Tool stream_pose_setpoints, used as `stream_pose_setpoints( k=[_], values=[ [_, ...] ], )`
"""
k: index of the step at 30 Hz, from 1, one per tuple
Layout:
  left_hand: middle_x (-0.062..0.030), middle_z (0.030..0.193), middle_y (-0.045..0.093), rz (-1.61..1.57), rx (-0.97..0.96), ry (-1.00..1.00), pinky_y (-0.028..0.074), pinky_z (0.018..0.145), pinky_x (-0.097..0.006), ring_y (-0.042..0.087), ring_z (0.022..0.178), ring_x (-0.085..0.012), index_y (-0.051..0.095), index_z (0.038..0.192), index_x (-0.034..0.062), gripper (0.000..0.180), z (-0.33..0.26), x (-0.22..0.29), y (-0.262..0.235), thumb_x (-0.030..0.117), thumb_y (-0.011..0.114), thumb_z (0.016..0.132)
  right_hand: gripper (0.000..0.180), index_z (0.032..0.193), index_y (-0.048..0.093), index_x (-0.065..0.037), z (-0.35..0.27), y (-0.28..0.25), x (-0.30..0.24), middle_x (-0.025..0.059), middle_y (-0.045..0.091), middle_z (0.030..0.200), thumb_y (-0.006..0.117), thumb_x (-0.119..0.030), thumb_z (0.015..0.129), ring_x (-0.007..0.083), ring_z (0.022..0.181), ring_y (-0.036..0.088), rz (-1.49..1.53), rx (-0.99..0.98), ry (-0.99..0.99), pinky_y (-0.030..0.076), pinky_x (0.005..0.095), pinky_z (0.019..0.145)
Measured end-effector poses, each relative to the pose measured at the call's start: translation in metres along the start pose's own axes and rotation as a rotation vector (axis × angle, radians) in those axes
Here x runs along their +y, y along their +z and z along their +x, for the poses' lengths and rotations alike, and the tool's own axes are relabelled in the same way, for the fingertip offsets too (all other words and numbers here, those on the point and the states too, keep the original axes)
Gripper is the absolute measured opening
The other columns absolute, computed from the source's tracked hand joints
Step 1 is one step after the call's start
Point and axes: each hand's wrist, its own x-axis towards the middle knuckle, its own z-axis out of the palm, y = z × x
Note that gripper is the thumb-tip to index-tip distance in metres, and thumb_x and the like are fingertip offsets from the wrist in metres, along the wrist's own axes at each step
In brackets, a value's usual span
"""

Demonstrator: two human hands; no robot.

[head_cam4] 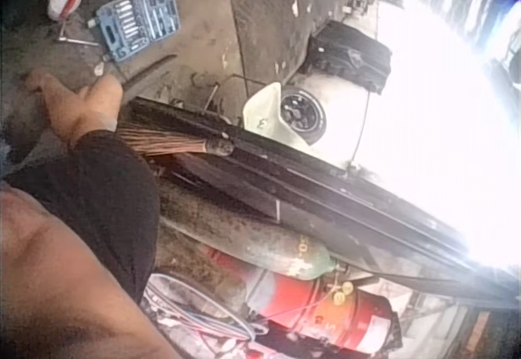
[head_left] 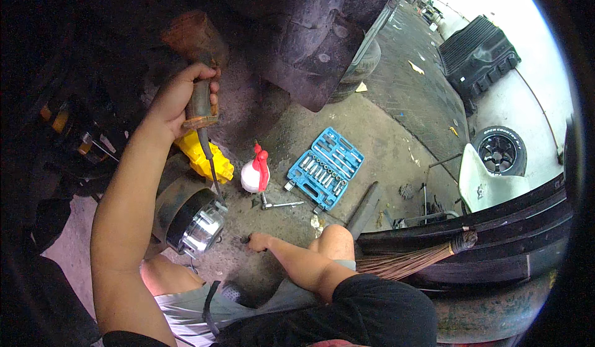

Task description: The person uses a power tool to work on a bolt in the car's undercarriage, then sprays a liquid onto the area and wipes it with a cloth. The person is sitting on the floor during the task.

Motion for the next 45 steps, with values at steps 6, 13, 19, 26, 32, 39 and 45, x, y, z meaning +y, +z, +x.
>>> stream_pose_setpoints(
  k=[6,13,19,26,32,39,45],
  values=[
    [-0.0019,0.075,0.061,-0.001,-0.004,-0.004,0.052,0.06,-0.028,0.06,0.062,-0.0135,0.061,0.098,0.0093,0.016,0.001,0.0,0.002,0.02,0.066,0.088,0.04,0.1,0.073,0.001,0.005,0.006,0.006,0.02,0.073,0.089,0.065,-0.036,0.087,0.0335,0.082,0.072,0.073,0.028,0.066,0.055,0.0453,0.072],
    [-0.002,0.075,0.062,0.004,0.004,-0.001,0.052,0.058,-0.028,0.061,0.062,-0.0139,0.061,0.099,0.0093,0.017,-0.001,0.001,0.0,0.02,0.066,0.087,0.042,0.107,0.072,0.0,0.007,0.006,0.003,0.0214,0.073,0.097,0.065,-0.037,0.088,0.034,0.091,0.072,0.061,0.008,0.091,0.056,0.0447,0.078],
    [-0.0016,0.075,0.062,0.018,-0.009,0.011,0.052,0.059,-0.029,0.061,0.061,-0.0138,0.061,0.098,0.0096,0.016,-0.001,0.002,0.001,0.021,0.066,0.087,0.038,0.108,0.073,-0.004,0.012,0.011,0.008,0.022,0.073,0.101,0.066,-0.035,0.088,0.0367,0.093,0.071,-0.018,0.069,0.042,0.055,0.0456,0.08],
    [-0.0014,0.074,0.061,0.023,-0.008,-0.011,0.053,0.06,-0.03,0.061,0.062,-0.0132,0.061,0.097,0.01,0.015,0.003,0.002,0.005,0.021,0.066,0.088,0.033,0.097,0.074,-0.003,0.02,0.02,0.022,0.0203,0.073,0.088,0.063,-0.033,0.087,0.0343,0.079,0.072,-0.002,0.067,0.006,0.056,0.0459,0.069],
    [-0.0021,0.077,0.063,0.051,-0.091,-0.066,0.057,0.064,-0.03,0.061,0.065,-0.0144,0.064,0.101,0.0077,0.019,0.006,0.012,0.0,0.025,0.063,0.092,0.035,0.093,0.075,-0.004,0.042,0.041,0.06,0.0193,0.073,0.101,0.059,-0.034,0.084,0.0353,0.085,0.071,-0.207,-0.053,-0.007,0.055,0.0477,0.074],
    [-0.0057,0.07,0.062,-0.073,-0.037,0.041,0.057,0.058,-0.033,0.062,0.058,-0.0182,0.063,0.086,0.0058,0.019,0.005,0.01,0.004,0.024,0.06,0.09,0.042,0.1,0.075,-0.004,-0.022,0.003,0.006,0.019,0.074,0.095,0.068,-0.039,0.079,0.0336,0.087,0.071,-0.122,-0.059,0.111,0.056,0.0442,0.078],
    [-0.0037,0.073,0.062,-0.122,-0.167,-0.16,0.056,0.061,-0.035,0.062,0.063,-0.0167,0.062,0.087,0.0082,0.021,0.025,-0.012,0.006,0.028,0.063,0.094,0.039,0.11,0.073,-0.002,-0.028,-0.022,0.03,0.0226,0.069,0.116,0.062,-0.025,0.081,0.0365,0.111,0.067,0.074,0.108,0.29,0.053,0.0441,0.093]
  ],
)
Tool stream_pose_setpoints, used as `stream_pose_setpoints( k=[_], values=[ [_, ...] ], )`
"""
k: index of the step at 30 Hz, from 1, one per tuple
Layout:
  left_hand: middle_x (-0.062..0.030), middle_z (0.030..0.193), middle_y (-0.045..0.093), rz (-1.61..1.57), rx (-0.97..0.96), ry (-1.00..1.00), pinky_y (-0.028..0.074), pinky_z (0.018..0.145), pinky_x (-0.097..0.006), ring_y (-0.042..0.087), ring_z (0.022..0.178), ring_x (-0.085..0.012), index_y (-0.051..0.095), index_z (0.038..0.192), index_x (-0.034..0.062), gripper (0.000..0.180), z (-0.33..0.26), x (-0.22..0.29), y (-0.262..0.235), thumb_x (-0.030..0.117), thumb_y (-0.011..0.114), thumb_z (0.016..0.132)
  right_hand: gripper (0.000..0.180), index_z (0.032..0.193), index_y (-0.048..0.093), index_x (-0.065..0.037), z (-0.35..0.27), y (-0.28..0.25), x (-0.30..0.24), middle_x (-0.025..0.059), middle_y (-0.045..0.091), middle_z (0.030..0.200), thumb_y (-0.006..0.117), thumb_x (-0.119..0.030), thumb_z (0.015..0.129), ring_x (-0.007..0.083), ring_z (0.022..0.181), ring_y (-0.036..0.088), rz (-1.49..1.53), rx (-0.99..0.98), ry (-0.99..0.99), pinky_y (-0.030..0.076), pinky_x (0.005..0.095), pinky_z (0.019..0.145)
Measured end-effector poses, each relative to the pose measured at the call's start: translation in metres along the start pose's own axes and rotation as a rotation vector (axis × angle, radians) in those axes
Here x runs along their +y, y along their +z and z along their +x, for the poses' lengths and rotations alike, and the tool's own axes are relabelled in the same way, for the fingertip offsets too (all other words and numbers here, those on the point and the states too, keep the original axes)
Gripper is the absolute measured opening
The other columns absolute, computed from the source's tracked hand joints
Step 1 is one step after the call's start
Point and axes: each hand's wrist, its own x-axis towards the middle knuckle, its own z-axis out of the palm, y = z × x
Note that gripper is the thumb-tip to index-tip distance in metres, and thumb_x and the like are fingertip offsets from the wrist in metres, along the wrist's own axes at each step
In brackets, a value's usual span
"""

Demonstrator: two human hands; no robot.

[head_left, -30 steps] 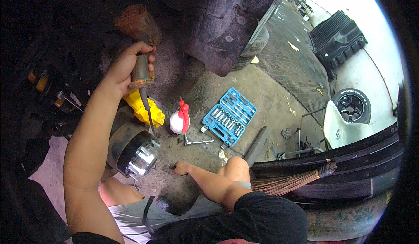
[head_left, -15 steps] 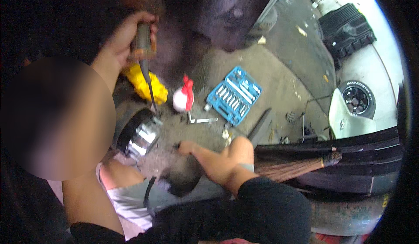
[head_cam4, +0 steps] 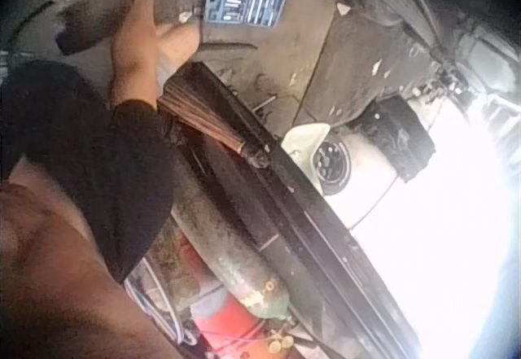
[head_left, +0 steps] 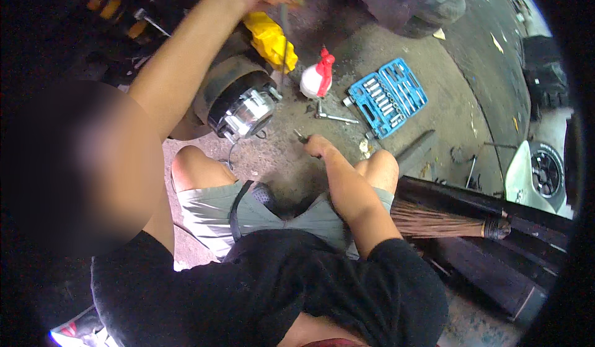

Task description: The person uses a power tool to work on a bolt in the car's undercarriage, then sprays a liquid onto the area and wipes it with a cloth. The person is sitting on the floor during the task.

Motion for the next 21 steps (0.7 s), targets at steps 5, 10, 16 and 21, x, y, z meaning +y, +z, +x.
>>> stream_pose_setpoints(
  k=[5,10,16,21],
  values=[
    [-0.0045,0.088,0.065,0.088,0.071,0.158,0.058,0.071,-0.034,0.066,0.079,-0.0163,0.062,0.106,0.0065,0.018,-0.046,-0.069,0.043,0.021,0.064,0.095,0.036,0.1,0.074,-0.003,0.011,-0.022,0.038,0.0244,0.071,0.103,0.062,-0.033,0.083,0.0386,0.093,0.07,-0.031,0.251,-0.004,0.055,0.0435,0.079],
    [-0.0052,0.089,0.061,0.163,0.049,0.33,0.055,0.074,-0.036,0.063,0.081,-0.0177,0.055,0.122,0.0058,0.037,-0.142,-0.137,0.058,0.017,0.068,0.089,0.033,0.091,0.074,0.002,0.027,-0.033,0.037,0.0262,0.071,0.096,0.059,-0.026,0.082,0.0377,0.095,0.071,-0.009,0.206,-0.09,0.055,0.0448,0.082],
    [-0.009,0.088,0.061,0.126,0.269,0.592,0.051,0.073,-0.035,0.062,0.08,-0.0218,0.053,0.114,0.0009,0.054,-0.264,-0.163,0.084,0.011,0.077,0.066,0.033,0.089,0.074,0.005,0.124,-0.001,0.069,0.0283,0.07,0.1,0.06,-0.024,0.081,0.0372,0.1,0.07,-0.038,0.303,-0.193,0.054,0.0442,0.085],
    [-0.0072,0.084,0.054,-0.046,0.328,0.763,0.044,0.071,-0.037,0.051,0.077,-0.0208,0.055,0.115,0.004,0.063,-0.337,-0.183,0.033,0.011,0.072,0.055,0.029,0.079,0.077,-0.007,0.114,0.014,0.026,0.0175,0.073,0.08,0.065,-0.033,0.085,0.0335,0.077,0.072,-0.077,0.289,-0.211,0.056,0.0445,0.068]
  ],
)
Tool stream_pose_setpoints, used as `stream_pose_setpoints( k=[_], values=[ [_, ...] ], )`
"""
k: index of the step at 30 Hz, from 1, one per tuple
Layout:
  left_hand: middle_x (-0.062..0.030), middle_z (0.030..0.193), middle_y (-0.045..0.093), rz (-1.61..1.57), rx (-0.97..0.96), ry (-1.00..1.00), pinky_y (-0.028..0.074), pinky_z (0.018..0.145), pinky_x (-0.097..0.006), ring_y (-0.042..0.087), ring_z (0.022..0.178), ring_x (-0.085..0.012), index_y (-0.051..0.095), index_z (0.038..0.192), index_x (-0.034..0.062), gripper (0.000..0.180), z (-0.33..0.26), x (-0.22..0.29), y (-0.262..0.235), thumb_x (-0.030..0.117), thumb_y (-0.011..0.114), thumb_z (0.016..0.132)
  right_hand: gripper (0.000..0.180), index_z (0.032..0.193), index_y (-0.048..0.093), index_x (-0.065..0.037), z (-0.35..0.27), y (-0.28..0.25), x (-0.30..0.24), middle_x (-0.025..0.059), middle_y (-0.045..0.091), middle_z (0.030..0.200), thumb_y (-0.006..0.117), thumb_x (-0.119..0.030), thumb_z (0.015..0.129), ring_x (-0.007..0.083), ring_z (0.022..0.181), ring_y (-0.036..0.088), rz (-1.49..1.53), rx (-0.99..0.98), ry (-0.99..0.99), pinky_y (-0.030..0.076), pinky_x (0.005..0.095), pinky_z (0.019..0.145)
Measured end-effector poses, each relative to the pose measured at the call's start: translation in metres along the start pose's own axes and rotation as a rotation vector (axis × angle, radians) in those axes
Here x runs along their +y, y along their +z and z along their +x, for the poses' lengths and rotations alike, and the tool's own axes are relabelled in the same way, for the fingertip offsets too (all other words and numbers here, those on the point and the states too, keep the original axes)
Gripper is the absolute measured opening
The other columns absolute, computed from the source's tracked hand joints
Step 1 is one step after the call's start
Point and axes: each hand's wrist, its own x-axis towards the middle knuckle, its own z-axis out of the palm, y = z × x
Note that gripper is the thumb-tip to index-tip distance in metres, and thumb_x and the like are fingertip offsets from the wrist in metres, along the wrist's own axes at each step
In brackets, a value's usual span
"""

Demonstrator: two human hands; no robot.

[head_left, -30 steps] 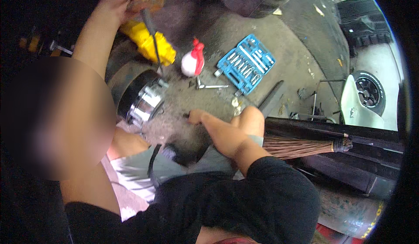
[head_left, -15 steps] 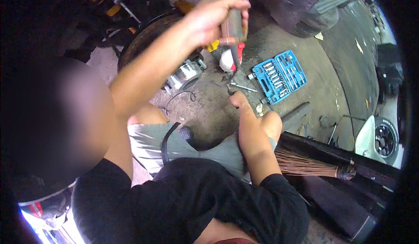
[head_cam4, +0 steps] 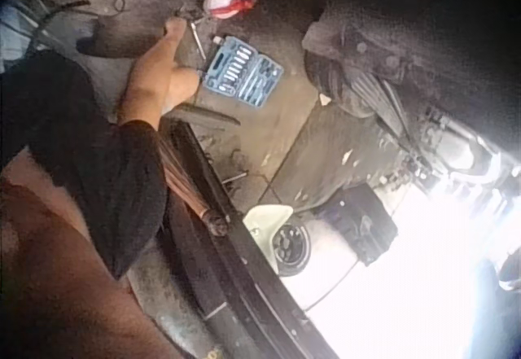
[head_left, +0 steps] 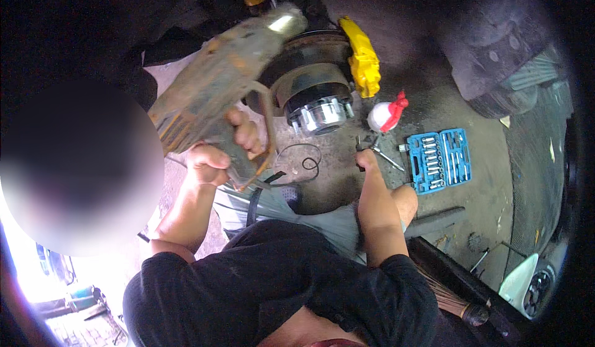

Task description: The person uses a power tool to work on a bolt in the car's undercarriage, then sprays a liquid onto the area and wipes it with a cloth. The person is sitting on the floor during the task.

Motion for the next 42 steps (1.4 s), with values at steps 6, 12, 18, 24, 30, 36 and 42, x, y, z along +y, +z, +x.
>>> stream_pose_setpoints(
  k=[6,12,18,24,30,36,42],
  values=[
    [-0.0057,0.085,0.048,0.098,0.225,0.18,0.04,0.072,-0.036,0.044,0.075,-0.0184,0.053,0.114,0.0064,0.057,-0.018,0.033,-0.072,0.011,0.066,0.059,0.026,0.089,0.075,-0.009,0.034,0.028,0.004,0.0177,0.072,0.086,0.065,-0.033,0.086,0.033,0.08,0.071,-0.243,-0.189,-0.153,0.056,0.0443,0.072],
    [-0.0053,0.098,0.058,0.399,0.84,0.169,0.053,0.065,-0.034,0.059,0.077,-0.0169,0.056,0.118,0.007,0.035,-0.016,0.037,-0.169,0.003,0.065,0.084,0.028,0.112,0.075,-0.024,0.048,0.053,-0.017,0.0159,0.072,0.107,0.06,-0.034,0.09,0.0324,0.098,0.071,-0.334,-0.269,-0.179,0.056,0.0428,0.081],
    [-0.0054,0.08,0.06,0.389,0.934,-0.022,0.055,0.06,-0.034,0.059,0.064,-0.0178,0.06,0.108,0.0071,0.023,0.031,0.028,-0.287,0.005,0.068,0.086,0.044,0.11,0.074,-0.01,0.028,0.027,-0.042,0.021,0.073,0.1,0.061,-0.047,0.089,0.0346,0.09,0.072,-0.155,-0.278,-0.02,0.056,0.0423,0.079],
    [-0.006,0.072,0.06,0.417,0.897,-0.293,0.054,0.056,-0.034,0.06,0.058,-0.0194,0.059,0.101,0.0069,0.017,0.035,0.018,-0.459,0.01,0.068,0.088,0.061,0.124,0.061,0.002,0.001,0.01,-0.041,0.0261,0.072,0.098,0.059,-0.05,0.091,0.0403,0.088,0.071,0.015,-0.167,-0.059,0.055,0.0455,0.08],
    [-0.004,0.079,0.064,0.32,1.143,-0.406,0.056,0.059,-0.037,0.063,0.071,-0.018,0.063,0.098,0.0084,0.017,0.013,-0.043,-0.567,0.023,0.07,0.091,0.048,0.122,0.06,0.0,0.009,0.02,-0.043,0.0266,0.067,0.115,0.055,-0.037,0.092,0.0439,0.109,0.064,-0.091,-0.083,-0.112,0.051,0.0483,0.093],
    [-0.0145,0.119,0.059,0.151,1.078,-0.351,0.065,0.071,-0.053,0.069,0.091,-0.0335,0.039,0.142,0.0149,0.058,-0.035,-0.094,-0.605,0.026,0.066,0.093,0.049,0.133,0.057,-0.005,-0.001,0.059,-0.06,0.0203,0.061,0.133,0.059,-0.027,0.089,0.0383,0.118,0.061,0.314,0.058,-0.324,0.051,0.0469,0.097],
    [-0.0158,0.116,0.059,0.079,1.061,-0.381,0.064,0.069,-0.054,0.068,0.088,-0.0411,0.036,0.136,0.0139,0.054,-0.057,-0.1,-0.63,0.036,0.065,0.096,0.046,0.131,0.057,-0.007,-0.004,0.177,-0.096,0.0225,0.064,0.124,0.055,-0.038,0.097,0.0391,0.111,0.063,0.077,0.498,-0.619,0.051,0.0482,0.093]
  ],
)
